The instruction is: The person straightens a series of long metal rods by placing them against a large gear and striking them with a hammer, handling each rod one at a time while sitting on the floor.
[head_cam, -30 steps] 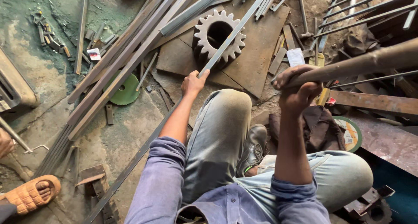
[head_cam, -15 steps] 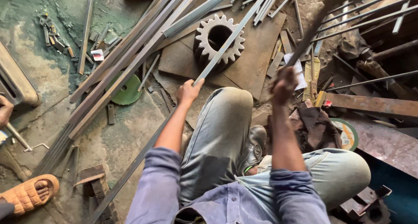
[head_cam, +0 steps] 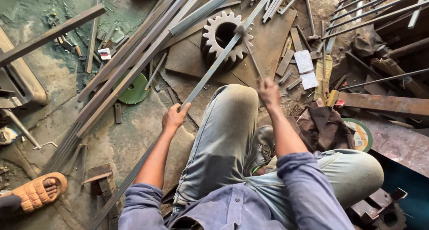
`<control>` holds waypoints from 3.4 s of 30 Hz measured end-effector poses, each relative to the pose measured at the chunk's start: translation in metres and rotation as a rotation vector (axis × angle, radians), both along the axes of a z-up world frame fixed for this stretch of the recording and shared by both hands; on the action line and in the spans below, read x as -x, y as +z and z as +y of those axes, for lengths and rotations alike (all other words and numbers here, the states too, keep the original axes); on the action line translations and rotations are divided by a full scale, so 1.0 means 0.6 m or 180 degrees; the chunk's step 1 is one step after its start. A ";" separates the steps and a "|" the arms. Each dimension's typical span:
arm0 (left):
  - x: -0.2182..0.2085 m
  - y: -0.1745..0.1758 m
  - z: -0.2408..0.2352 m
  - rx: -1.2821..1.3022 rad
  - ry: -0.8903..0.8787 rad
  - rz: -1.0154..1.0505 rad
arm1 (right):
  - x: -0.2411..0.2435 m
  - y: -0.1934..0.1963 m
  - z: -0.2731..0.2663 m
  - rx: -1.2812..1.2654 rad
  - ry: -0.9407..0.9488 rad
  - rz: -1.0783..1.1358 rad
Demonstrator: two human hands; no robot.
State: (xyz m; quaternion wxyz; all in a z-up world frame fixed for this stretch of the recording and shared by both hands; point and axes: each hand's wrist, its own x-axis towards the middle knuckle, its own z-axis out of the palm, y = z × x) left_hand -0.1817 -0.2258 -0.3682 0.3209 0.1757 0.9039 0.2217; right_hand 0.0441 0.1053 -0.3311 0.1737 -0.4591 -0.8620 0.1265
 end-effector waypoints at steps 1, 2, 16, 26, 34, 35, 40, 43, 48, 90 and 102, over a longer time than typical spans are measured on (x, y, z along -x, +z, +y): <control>-0.005 -0.004 -0.005 -0.0015 0.0035 0.0022 | -0.008 -0.015 -0.011 0.1846 -0.0565 -0.0095; -0.002 -0.007 -0.003 -0.0043 0.0050 0.0070 | -0.011 -0.024 -0.017 0.1661 -0.0588 0.0146; 0.107 0.008 0.354 -0.1570 -0.0818 0.0360 | -0.044 -0.091 -0.084 0.1836 -0.0804 -0.0200; 0.054 0.106 0.071 -0.0332 -0.1884 0.0901 | -0.016 -0.060 -0.097 0.2008 -0.0867 -0.0234; 0.002 0.145 -0.048 0.0795 -0.1763 0.0960 | -0.009 -0.024 -0.105 0.2259 -0.0870 -0.0091; 0.001 0.132 -0.047 0.0661 -0.1741 0.0994 | -0.008 -0.023 -0.107 0.2320 -0.0900 -0.0122; 0.023 0.093 0.028 -0.0707 -0.1324 -0.0042 | -0.016 -0.041 -0.099 0.2356 -0.0842 0.0081; 0.042 0.162 0.103 -0.1295 -0.0360 -0.2430 | -0.029 -0.060 -0.091 0.2366 -0.0558 0.0399; -0.018 0.364 0.206 -0.2244 -0.0174 -0.3801 | -0.031 -0.060 -0.096 0.2305 -0.0476 0.0396; -0.290 0.646 0.305 -0.4411 -0.2272 -0.6106 | -0.056 -0.080 -0.078 0.2426 -0.0227 0.0675; -0.142 0.422 0.189 -0.3150 -0.0142 -0.4494 | -0.047 -0.088 -0.101 0.2620 0.0003 0.0764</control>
